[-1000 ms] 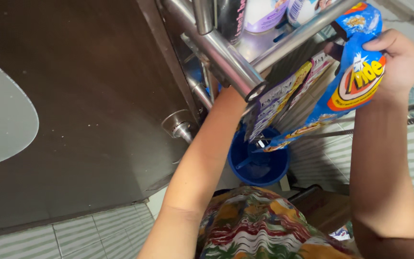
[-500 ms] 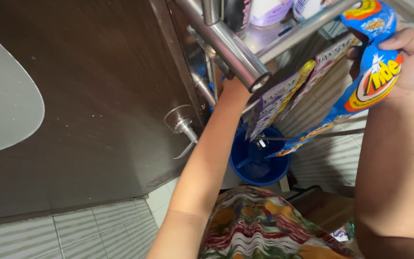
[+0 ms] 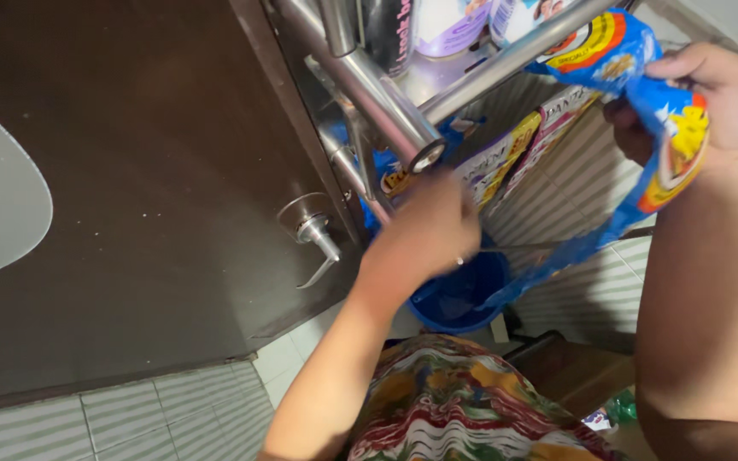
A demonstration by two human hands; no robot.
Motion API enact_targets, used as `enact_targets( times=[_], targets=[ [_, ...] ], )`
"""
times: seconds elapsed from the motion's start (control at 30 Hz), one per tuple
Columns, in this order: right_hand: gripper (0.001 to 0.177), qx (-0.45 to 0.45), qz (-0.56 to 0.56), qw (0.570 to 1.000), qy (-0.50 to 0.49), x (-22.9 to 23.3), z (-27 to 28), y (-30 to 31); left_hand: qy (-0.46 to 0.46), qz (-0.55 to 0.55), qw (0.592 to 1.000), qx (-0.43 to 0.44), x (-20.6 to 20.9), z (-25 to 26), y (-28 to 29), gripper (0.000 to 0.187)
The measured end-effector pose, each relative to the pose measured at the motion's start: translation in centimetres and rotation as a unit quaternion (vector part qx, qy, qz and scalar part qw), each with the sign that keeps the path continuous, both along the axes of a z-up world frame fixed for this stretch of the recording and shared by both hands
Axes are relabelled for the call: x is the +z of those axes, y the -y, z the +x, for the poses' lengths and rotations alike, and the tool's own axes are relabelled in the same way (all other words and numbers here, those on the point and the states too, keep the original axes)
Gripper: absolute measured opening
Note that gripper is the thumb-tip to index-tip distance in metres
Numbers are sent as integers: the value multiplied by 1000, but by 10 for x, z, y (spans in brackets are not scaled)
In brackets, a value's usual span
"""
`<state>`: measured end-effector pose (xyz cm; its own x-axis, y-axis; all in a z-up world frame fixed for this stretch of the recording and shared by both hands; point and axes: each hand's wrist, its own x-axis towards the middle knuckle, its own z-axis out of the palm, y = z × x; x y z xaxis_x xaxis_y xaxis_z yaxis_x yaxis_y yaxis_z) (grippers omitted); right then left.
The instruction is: The person unpacks various household cleaning and personal care products from a cardboard box. Using red scissors, they cut open packages of laundry detergent and fabric softener, then hang them on a metal rack. They also place bottles of shampoo and other items onto the rack or nearby surfaces.
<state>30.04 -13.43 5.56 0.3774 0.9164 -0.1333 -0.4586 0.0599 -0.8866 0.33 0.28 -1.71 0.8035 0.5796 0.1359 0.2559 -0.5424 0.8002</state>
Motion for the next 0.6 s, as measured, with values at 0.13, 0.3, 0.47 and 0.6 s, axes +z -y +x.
enact_targets(
  times=[0.13,0.3,0.47,0.6],
  targets=[
    [23,-44,-43,990,-130,36,-35,-19,-142,-11,988,52,-71,3,18,32],
    [14,51,-20,991,-121,17,-16,-34,108,70,984,121,-178,28,0,54],
    [19,-18,-60,998,4,-3,-6,-35,267,-541,795,62,-212,66,-27,53],
    [29,-19,-85,995,54,14,-24,-36,370,-613,696,-56,-234,79,-38,40]
  ],
)
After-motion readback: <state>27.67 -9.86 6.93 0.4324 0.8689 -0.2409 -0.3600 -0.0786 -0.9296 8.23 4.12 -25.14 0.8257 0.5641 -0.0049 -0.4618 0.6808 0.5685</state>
